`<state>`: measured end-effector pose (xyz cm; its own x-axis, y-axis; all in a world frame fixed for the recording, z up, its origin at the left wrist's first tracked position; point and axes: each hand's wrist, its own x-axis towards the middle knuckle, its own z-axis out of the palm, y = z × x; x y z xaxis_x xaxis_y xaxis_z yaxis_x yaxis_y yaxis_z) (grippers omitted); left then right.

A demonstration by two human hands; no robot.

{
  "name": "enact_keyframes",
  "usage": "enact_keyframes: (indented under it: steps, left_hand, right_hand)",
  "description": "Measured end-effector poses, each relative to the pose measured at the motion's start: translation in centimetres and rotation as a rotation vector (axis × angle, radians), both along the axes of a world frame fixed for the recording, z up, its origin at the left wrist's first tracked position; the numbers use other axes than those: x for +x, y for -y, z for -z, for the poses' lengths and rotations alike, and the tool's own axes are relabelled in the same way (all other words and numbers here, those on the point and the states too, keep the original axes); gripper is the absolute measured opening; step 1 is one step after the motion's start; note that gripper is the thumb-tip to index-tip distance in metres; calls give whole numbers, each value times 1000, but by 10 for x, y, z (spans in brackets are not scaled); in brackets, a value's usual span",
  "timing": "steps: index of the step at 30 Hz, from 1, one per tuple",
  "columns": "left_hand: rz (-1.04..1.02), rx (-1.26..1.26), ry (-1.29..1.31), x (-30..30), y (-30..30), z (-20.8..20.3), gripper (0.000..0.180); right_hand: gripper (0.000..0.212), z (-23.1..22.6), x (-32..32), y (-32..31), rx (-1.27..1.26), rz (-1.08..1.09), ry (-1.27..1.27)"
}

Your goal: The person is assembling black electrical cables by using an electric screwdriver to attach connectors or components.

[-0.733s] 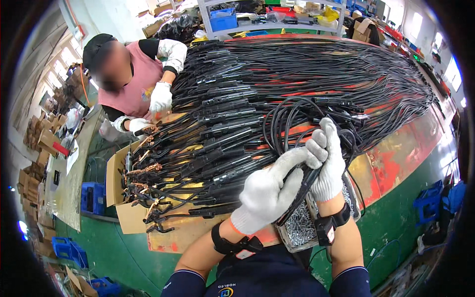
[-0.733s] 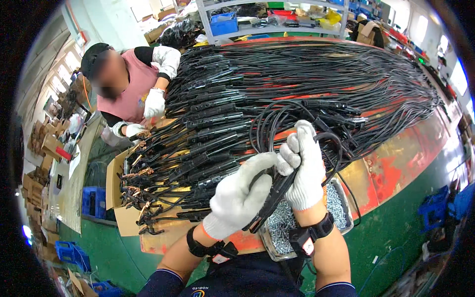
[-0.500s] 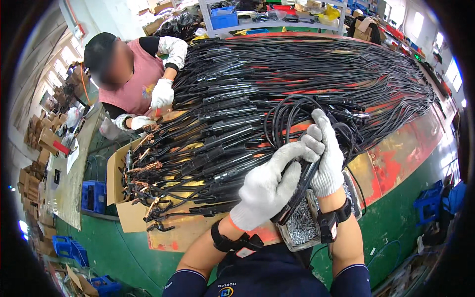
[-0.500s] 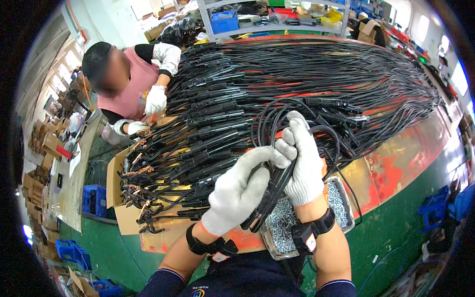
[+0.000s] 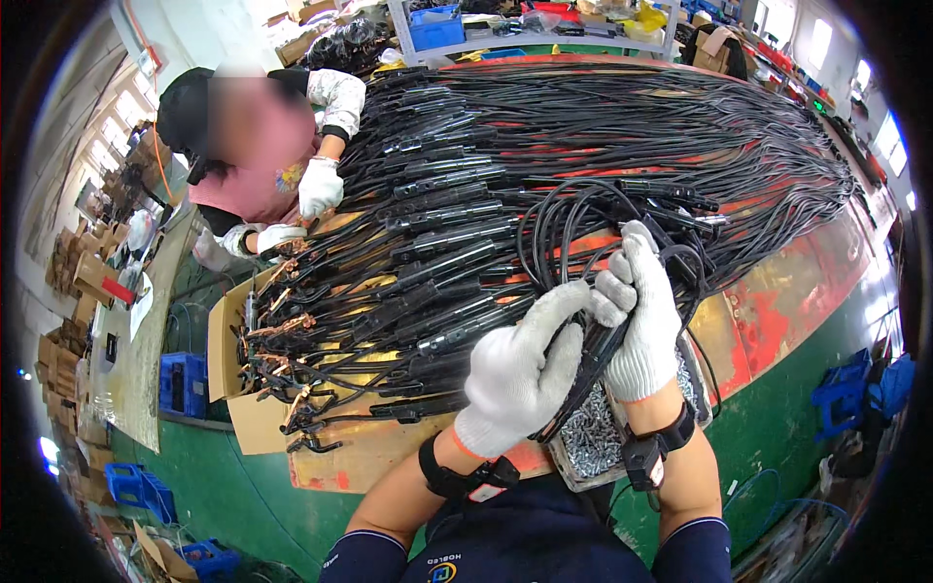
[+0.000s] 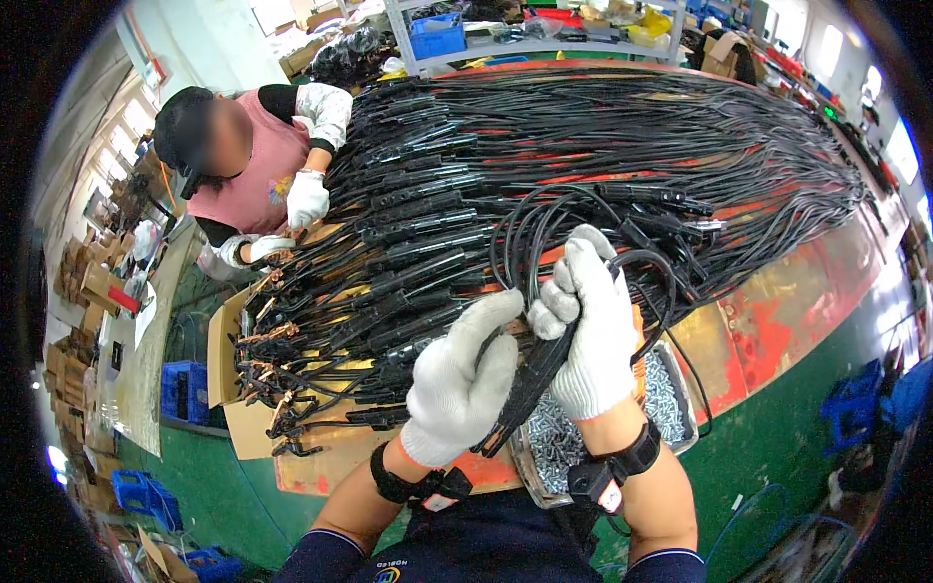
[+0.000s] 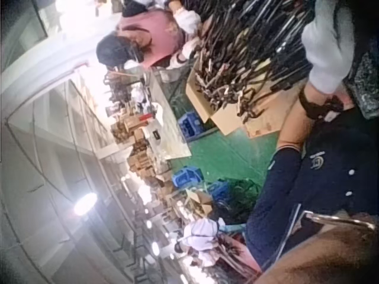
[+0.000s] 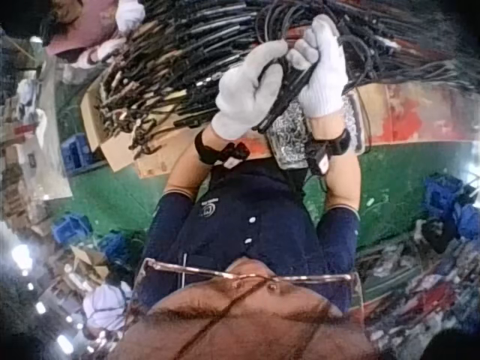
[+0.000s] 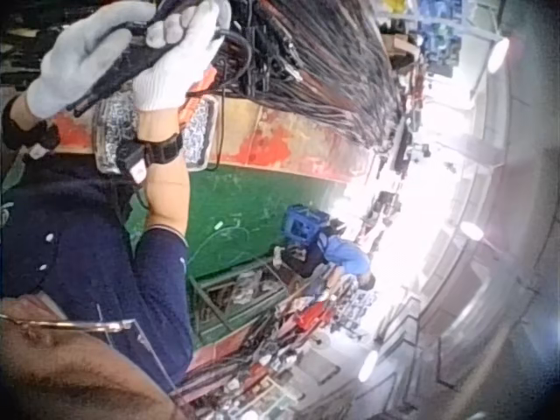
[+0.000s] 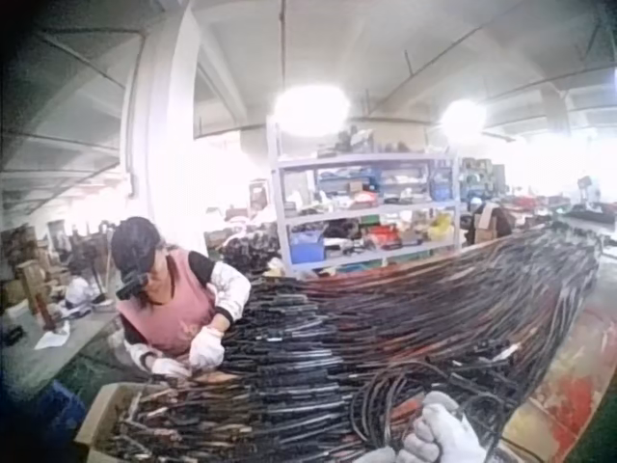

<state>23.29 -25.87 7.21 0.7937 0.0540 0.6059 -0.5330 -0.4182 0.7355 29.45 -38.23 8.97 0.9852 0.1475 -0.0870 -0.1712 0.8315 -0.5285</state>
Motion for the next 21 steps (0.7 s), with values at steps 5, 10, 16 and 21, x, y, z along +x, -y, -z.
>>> enact_keyframes:
  steps: [5,10,16,21]
  left_hand:
    - [-29,28,82,2,3,2,33]
    - [33,12,49,0,6,6,34]
    - [100,58,-9,-3,0,36,45]
    - [158,-13,-184,-2,17,50,76]
  right_hand:
    - [30,-6,3,4,-63,37,10]
    - [30,-13,7,2,-163,59,32]
    - [39,-12,3,-7,-167,130,161]
    - [38,-20,2,-7,-334,189,210]
